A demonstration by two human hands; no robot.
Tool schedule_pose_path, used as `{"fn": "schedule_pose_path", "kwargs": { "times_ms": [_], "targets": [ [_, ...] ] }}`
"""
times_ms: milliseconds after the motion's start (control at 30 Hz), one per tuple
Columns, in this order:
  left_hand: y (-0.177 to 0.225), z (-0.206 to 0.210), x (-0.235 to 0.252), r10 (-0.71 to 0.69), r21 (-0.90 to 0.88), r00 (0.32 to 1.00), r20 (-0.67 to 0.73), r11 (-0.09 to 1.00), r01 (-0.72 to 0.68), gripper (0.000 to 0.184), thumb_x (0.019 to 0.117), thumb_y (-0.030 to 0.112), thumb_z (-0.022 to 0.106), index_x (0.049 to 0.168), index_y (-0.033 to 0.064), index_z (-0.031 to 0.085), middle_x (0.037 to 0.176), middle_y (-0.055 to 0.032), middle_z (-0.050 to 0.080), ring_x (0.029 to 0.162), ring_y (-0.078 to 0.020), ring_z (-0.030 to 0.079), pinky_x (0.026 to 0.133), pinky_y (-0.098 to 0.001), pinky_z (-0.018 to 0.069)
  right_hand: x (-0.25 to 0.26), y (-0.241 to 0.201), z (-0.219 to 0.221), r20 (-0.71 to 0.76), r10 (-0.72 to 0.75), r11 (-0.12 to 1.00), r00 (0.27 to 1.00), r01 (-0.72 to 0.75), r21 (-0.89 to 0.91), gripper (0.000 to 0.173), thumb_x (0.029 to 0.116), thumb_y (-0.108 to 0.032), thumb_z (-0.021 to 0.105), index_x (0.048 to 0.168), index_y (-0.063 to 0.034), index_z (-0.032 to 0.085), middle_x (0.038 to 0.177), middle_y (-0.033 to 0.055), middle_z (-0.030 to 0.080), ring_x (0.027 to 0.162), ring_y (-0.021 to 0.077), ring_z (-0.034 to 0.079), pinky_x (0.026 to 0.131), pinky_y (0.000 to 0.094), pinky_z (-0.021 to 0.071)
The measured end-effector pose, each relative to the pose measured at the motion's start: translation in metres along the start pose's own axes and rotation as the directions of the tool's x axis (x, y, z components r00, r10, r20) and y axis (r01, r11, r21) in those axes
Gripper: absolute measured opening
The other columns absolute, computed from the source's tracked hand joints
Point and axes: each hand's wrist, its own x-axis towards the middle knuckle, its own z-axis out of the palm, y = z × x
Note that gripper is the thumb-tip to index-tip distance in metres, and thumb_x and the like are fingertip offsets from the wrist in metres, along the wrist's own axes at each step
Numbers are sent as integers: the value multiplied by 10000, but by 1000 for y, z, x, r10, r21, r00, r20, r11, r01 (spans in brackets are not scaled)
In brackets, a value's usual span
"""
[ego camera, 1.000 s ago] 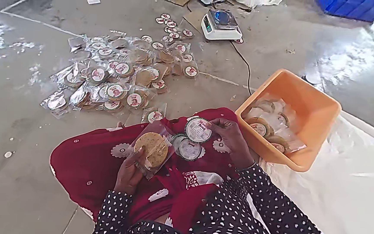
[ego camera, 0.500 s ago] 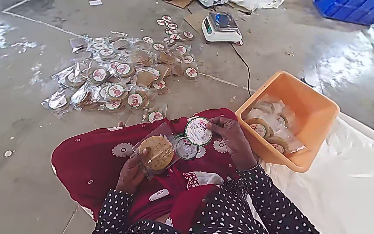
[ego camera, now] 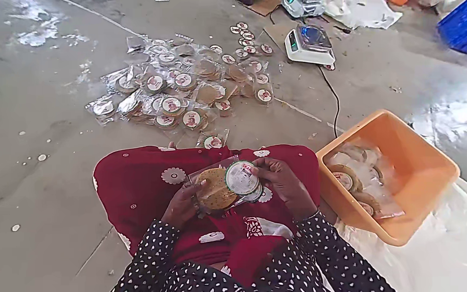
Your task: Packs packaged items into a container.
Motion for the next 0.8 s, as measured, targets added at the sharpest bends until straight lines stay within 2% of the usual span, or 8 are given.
{"fn": "schedule_pose_path", "kwargs": {
  "times_ms": [100, 167, 267, 333, 433, 500, 667, 800],
  "targets": [
    [0, -2, 1, 4, -12, 999, 47, 1000, -4, 267, 1010, 100, 514, 1247, 23, 610, 1081, -130, 732, 980, -211, 726, 886, -398, 610, 3, -2, 24, 78, -59, 985, 995, 70, -157, 203, 925, -56, 731, 1126, -36, 711, 896, 12, 729, 637, 26, 597, 549, 178, 484],
    [0, -5, 2, 7, -32, 997, 75, 999, -4, 299, 1015, 172, 552, 1269, 27, 611, 1120, -144, 726, 1019, -226, 719, 917, -414, 600, 0, -8, 32, 62, -155, 938, 986, 166, -304, 247, 964, -115, 701, 1201, -49, 681, 982, 26, 728, 740, 70, 665, 645, 233, 565],
    [2, -3, 2, -6, -48, 999, 48, 999, 9, 313, 1002, 212, 589, 1262, 41, 620, 1129, -146, 721, 1031, -229, 714, 917, -412, 598, -4, -12, 34, -7, -281, 891, 960, 259, -373, 201, 1054, -202, 575, 1091, -63, 715, 931, 8, 738, 770, 72, 694, 694, 251, 596],
    [3, -1, 1, -6, -19, 998, 61, 1000, 7, 323, 1007, 243, 576, 1260, 50, 631, 1128, -136, 726, 1033, -219, 716, 919, -402, 601, -9, -11, 37, 47, -267, 882, 963, 264, -390, 245, 1046, -252, 580, 1049, -73, 746, 910, -1, 740, 802, 64, 683, 735, 272, 573],
    [3, 1, -1, 27, 84, 997, 75, 996, -33, 377, 1014, 287, 554, 1310, 58, 603, 1164, -123, 720, 1068, -221, 705, 932, -417, 598, -16, -13, 47, 181, -200, 851, 963, 263, -454, 275, 1007, -243, 638, 1172, -38, 719, 1007, 73, 740, 899, 133, 709, 836, 343, 594],
    [0, 0, 0, 41, 140, 996, 85, 989, -53, 390, 997, 312, 588, 1312, 81, 600, 1167, -100, 723, 1068, -200, 707, 916, -400, 606, -16, -14, 47, 199, -221, 834, 955, 290, -470, 275, 993, -207, 648, 1185, -21, 712, 1013, 99, 739, 894, 159, 700, 824, 357, 572],
    [-2, -7, 2, 21, 203, 994, 111, 978, -44, 430, 918, 414, 703, 1261, 157, 662, 1167, -34, 728, 1059, -145, 705, 897, -349, 607, -15, -20, 30, 113, -273, 885, 956, 295, -360, 175, 1000, -99, 623, 1066, 32, 718, 948, 112, 734, 862, 138, 692, 828, 328, 555],
    [-1, -11, 11, -97, 172, 955, 280, 984, 50, 502, 978, 562, 538, 1298, 207, 691, 1194, -96, 721, 1054, -264, 718, 886, -476, 607, -25, -44, -26, -132, -471, 827, 872, 384, -411, 88, 953, -29, 678, 1015, 12, 724, 904, 72, 728, 784, 104, 684, 727, 308, 597]
  ]
}}
